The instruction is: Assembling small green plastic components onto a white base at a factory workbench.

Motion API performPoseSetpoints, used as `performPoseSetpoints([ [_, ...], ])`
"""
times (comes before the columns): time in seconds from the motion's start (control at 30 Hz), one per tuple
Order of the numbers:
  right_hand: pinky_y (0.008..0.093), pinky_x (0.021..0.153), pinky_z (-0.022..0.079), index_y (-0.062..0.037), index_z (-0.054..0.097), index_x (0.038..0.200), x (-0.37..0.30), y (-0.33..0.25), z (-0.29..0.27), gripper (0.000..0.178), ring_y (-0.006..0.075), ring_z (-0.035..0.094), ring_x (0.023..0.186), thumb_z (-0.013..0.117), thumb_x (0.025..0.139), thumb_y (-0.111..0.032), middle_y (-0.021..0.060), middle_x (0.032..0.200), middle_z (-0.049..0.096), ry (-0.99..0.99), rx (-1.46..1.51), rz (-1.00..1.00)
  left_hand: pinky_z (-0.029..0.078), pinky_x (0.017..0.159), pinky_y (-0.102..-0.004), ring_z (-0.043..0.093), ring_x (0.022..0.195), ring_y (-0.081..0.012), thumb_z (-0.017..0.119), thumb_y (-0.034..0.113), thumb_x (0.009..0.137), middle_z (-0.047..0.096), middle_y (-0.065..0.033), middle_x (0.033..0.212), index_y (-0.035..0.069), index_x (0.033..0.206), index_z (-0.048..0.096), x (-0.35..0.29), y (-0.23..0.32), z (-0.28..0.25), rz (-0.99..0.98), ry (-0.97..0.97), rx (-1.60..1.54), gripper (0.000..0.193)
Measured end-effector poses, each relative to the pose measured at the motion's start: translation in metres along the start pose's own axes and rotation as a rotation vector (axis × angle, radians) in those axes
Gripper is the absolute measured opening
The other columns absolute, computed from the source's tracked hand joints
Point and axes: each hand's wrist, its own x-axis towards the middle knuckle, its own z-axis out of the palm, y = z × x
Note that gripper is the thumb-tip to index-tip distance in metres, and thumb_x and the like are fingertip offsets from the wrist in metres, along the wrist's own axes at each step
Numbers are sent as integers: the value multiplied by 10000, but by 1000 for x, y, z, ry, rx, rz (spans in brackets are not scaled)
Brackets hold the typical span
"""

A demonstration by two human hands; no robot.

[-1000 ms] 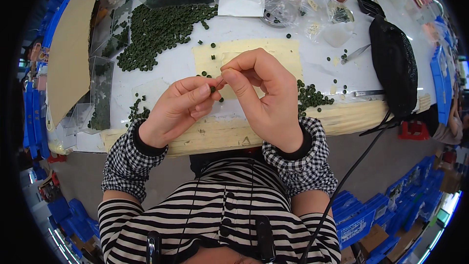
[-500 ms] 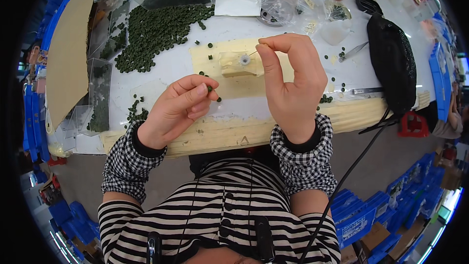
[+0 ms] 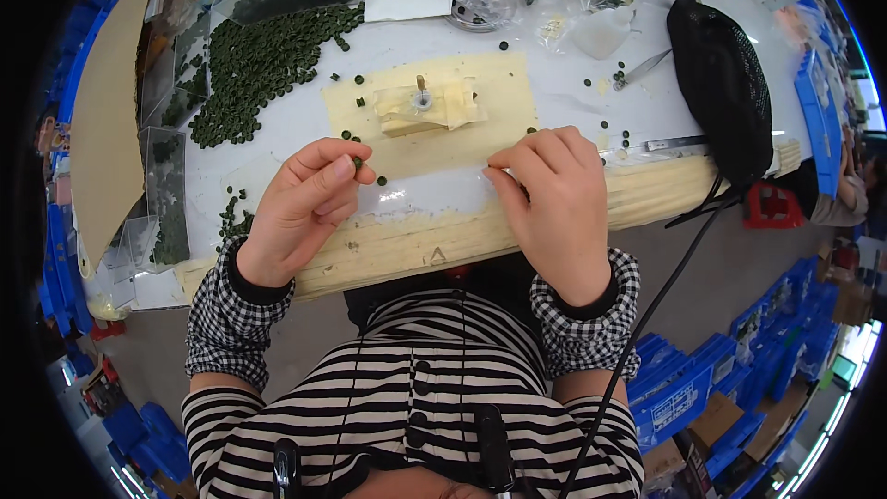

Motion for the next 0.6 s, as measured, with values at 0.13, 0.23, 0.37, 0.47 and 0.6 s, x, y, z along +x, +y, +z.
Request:
performPoseSetpoints([
  [0.13, 361, 740, 404, -54, 607, 790, -6, -1, 7, 112, 251, 511, 788, 687, 713, -42, 50, 770, 559, -3, -95, -37, 294, 498, -171, 332, 545, -21, 575, 108, 923, 654, -90, 916, 11, 1094, 618, 3, -2, 2, 20, 11, -25, 202],
  [0.23, 349, 727, 414, -43, 609, 798, -2, -1, 10, 109, 253, 518, 789, 683, 720, -23, 55, 773, 568, 23, 23, 5, 295, 497, -172, 339, 547, -20, 578, 104, 922, 658, -91, 922, 14, 1082, 626, 3, -5, -2, 32, 5, -42, 191],
  [0.37, 321, 718, 429, -35, 622, 815, 8, -27, 13, 107, 238, 536, 796, 683, 735, 4, 52, 798, 605, 130, 473, 86, 296, 495, -173, 346, 548, -21, 588, 106, 916, 666, -89, 919, 17, 1063, 640, 2, -6, -2, 11, 11, -32, 179],
  [0.47, 303, 728, 433, -38, 634, 825, 13, -41, 31, 94, 214, 545, 808, 684, 756, 2, 46, 825, 632, 129, 698, 108, 295, 494, -171, 353, 548, -23, 595, 105, 913, 670, -88, 915, 19, 1055, 648, 2, -6, 1, 0, 3, -40, 175],
  [0.6, 296, 733, 436, -35, 638, 839, 15, -48, 47, 88, 201, 552, 807, 685, 769, -9, 49, 828, 633, 113, 822, 152, 298, 493, -166, 367, 553, -22, 597, 99, 911, 673, -87, 919, 22, 1052, 656, 1, -4, 1, 10, -25, -49, 171],
])
